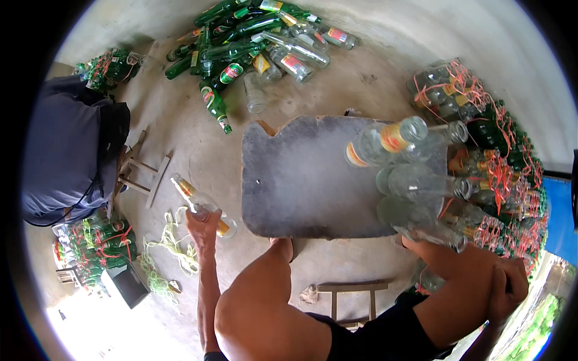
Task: The person sits on the floor and sorts empty glass bottles by picking them up from a pile and placing them onto a metal tray. They handle the bottles one by one, arranging them upright on the tray. Later, they pick up a bundle of yellow rope and begin to untangle it.
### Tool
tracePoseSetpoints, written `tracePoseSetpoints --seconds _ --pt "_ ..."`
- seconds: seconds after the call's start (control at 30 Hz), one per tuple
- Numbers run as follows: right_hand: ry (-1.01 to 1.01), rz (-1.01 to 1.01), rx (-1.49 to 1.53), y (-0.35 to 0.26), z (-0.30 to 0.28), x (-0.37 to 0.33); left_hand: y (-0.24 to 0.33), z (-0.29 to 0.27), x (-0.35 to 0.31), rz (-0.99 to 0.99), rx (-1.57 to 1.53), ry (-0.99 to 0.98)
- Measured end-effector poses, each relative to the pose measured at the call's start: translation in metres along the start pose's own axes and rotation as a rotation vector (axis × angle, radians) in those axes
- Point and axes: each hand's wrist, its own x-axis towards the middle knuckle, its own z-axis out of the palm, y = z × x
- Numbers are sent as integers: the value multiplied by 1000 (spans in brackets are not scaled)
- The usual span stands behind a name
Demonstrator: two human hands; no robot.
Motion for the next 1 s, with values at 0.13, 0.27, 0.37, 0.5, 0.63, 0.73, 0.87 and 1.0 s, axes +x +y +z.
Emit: tracePoseSetpoints --seconds 0.13,0.27,0.37,0.5,0.63,0.73,0.87,1.0 --pt "28 -35 71 5 6 1 70 -34 -29 171 -47 60" --pt "26 -3 47 -6 -5 -5 133 -11 -49 302 -206 -110" --pt "41 -7 73 -4 -2 -11 166 8 -62 404 -183 -257" --pt "78 8 94 -6 -8 -13 193 53 -68 561 -96 -470" --pt "98 -11 122 -4 -7 -18 243 82 -95 466 211 -661" --pt "111 9 147 -4 -8 -20 222 107 -92 633 -75 -751" --pt "117 8 150 1 -10 -25 228 124 -107 672 3 -791" --pt "123 22 153 2 -17 -27 229 139 -112 653 -53 -867"
